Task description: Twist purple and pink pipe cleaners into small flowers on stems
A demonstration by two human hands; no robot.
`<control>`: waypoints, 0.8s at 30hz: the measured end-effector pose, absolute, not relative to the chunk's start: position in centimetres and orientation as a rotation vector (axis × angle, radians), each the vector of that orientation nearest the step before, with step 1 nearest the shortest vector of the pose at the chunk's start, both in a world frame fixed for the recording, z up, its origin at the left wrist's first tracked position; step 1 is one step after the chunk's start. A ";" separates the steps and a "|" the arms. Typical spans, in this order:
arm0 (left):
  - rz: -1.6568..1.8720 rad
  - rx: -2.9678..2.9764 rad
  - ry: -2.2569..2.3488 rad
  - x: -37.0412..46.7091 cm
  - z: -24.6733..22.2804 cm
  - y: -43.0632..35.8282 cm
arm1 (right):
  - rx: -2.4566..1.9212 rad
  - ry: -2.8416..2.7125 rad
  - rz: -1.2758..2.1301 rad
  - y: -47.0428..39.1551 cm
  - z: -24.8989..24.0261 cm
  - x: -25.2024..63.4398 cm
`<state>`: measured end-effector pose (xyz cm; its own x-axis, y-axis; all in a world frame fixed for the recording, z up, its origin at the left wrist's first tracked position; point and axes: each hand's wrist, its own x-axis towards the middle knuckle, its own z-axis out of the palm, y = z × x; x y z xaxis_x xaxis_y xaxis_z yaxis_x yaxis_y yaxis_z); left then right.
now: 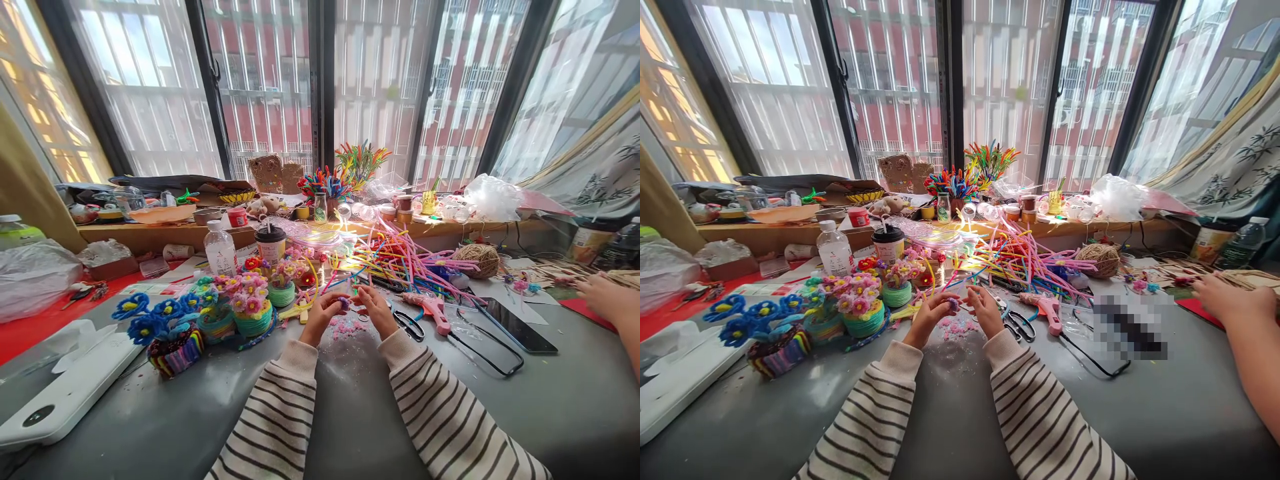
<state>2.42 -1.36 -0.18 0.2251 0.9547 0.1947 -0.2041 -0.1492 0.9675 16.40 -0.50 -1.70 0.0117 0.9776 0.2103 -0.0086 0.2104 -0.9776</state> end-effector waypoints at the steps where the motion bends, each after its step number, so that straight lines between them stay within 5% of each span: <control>1: 1.199 1.318 0.773 2.4 -0.2 -1.4 | -1.027 -1.246 1.139 -0.5 -1.7 16.3; 7: 1.088 1.348 0.661 2.4 -0.3 -1.6 | -0.903 -1.052 1.384 -0.6 -1.7 15.7; 24: 1.340 1.397 1.174 1.9 -1.2 -0.5 | -0.848 -0.901 1.252 -0.2 -1.2 18.0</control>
<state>1.93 -0.47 -1.16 -0.0149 0.9799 0.1991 0.0691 -0.1977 0.9778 18.02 -0.19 -1.23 0.0880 0.9915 0.0957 -0.4059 0.1234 -0.9056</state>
